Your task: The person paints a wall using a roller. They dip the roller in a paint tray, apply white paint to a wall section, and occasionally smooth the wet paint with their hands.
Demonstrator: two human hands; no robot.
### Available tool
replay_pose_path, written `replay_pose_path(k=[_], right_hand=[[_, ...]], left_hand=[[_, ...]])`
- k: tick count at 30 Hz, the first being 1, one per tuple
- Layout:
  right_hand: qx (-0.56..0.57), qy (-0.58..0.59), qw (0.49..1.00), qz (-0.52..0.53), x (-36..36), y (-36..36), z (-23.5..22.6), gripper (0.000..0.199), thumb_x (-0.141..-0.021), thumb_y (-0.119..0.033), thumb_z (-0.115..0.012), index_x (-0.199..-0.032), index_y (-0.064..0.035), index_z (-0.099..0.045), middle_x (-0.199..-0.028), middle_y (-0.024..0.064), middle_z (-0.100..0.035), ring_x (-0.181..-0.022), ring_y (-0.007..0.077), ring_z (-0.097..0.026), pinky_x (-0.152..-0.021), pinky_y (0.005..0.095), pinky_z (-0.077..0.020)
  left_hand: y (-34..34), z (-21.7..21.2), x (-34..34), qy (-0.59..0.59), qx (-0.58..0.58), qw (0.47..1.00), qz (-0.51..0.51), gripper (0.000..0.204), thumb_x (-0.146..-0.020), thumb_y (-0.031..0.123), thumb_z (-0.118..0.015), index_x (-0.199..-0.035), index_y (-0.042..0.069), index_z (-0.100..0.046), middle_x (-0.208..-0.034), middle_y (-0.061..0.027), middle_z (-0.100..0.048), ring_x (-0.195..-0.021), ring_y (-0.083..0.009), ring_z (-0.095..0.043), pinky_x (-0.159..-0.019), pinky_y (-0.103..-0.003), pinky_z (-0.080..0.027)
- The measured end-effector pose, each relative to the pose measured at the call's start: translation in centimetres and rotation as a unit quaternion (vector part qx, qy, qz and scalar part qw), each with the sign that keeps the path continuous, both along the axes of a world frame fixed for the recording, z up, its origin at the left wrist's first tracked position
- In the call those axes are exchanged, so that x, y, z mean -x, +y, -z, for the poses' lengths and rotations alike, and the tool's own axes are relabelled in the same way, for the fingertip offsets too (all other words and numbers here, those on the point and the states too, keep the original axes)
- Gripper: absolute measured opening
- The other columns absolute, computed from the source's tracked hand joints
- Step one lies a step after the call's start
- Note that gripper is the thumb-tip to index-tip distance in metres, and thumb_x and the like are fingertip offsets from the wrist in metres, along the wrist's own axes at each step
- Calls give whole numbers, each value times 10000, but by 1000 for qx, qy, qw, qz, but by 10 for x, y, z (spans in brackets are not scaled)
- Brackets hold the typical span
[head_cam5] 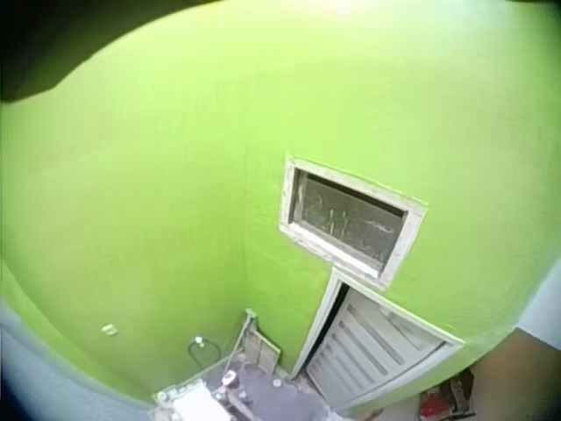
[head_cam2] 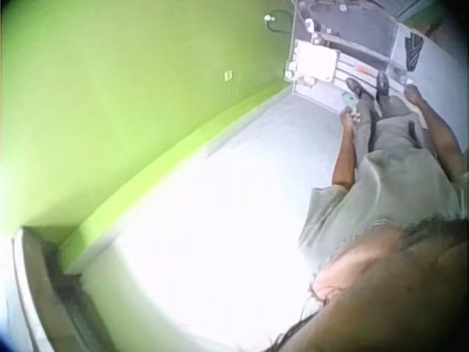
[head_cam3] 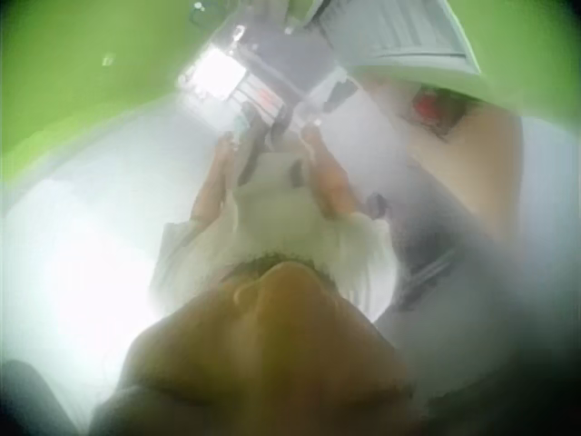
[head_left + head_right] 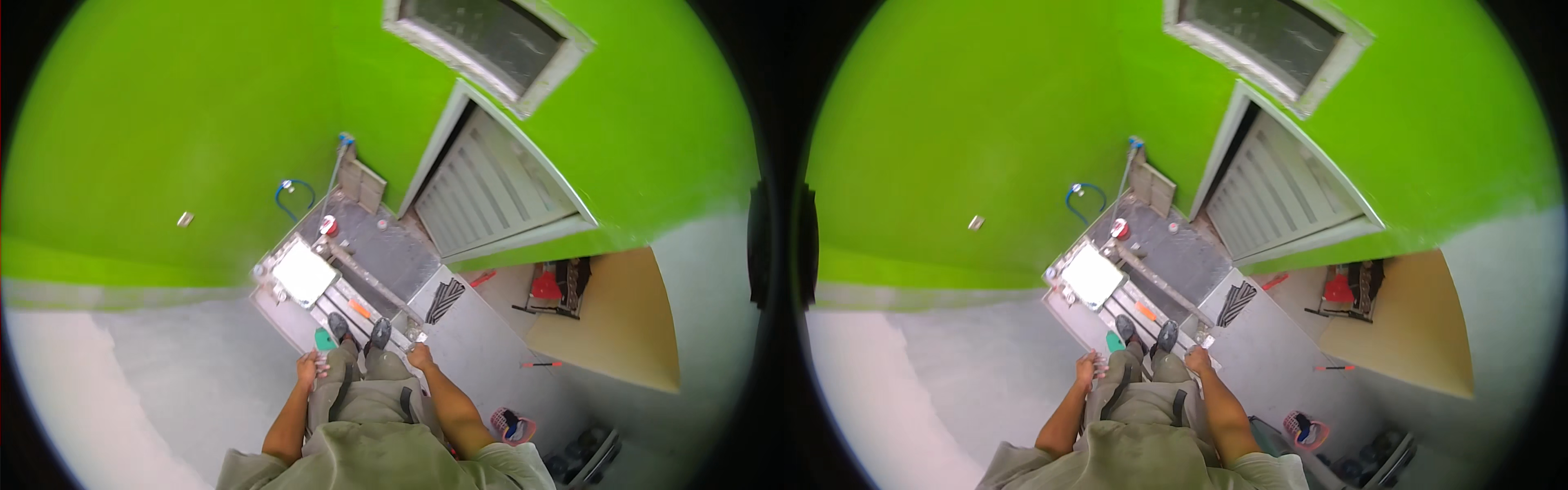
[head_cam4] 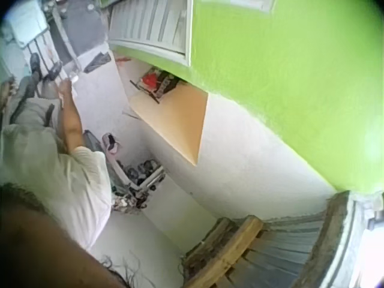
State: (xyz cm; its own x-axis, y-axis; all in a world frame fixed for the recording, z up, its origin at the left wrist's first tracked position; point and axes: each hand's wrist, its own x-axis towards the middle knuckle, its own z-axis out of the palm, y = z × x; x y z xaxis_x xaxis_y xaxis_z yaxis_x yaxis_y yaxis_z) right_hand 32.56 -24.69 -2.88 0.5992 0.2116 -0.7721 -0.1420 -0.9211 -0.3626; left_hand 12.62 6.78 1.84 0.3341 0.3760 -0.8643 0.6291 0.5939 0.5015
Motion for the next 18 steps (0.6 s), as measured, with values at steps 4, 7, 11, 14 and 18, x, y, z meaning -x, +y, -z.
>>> replay_pose_path(k=[4, 7, 11, 14, 18], right_hand=[[1, -33, 999, -29, -15, 13, 43, 345, -847, -230, -637, -1079, 19, -691, -1087, 291, -683, -1062, 425, -656, -943, 475, -524], [-69, -63, 996, -16, -20, 33, 84, 210, -808, -173, -638, -896, 2, -714, -865, 254, -717, -855, 404, -714, -806, 460, -563], [-65, 5, 992, -105, -27, 80, 138, 297, -842, -211, -683, -1049, 0, -708, -1005, 251, -712, -1006, 412, -679, -910, 472, -533], [-72, -20, 986, -151, -14, 122, 167, 272, -843, -210, -671, -1011, 0, -712, -973, 251, -714, -974, 419, -686, -894, 479, -540], [-6, -58, 975, -213, -13, 162, 229, 271, -843, -235, -646, -939, 13, -696, -971, 270, -706, -943, 435, -688, -870, 501, -549]], left_hand=[[-11, 28, 7, 36, 39, 999, -10, 382, -990, 361, -594, -1167, 23, -621, -1028, -106, -688, -758, -211, -699, -560, -322, -566], [-20, 40, 2, 53, 34, 998, -14, 358, -971, 335, -631, -1152, 26, -623, -988, -109, -680, -715, -202, -700, -538, -345, -578], [-26, 99, 27, 3, 3, 1000, 1, 364, -955, 315, -660, -1157, 15, -617, -987, -111, -676, -694, -196, -698, -531, -337, -583], [-26, 110, 22, 27, 47, 997, -56, 358, -950, 281, -676, -1145, -11, -608, -965, -115, -679, -656, -175, -684, -516, -303, -569], [-26, 137, 15, 4, 21, 998, -53, 341, -945, 233, -682, -1126, -43, -600, -937, -113, -689, -670, -144, -677, -513, -271, -542]])
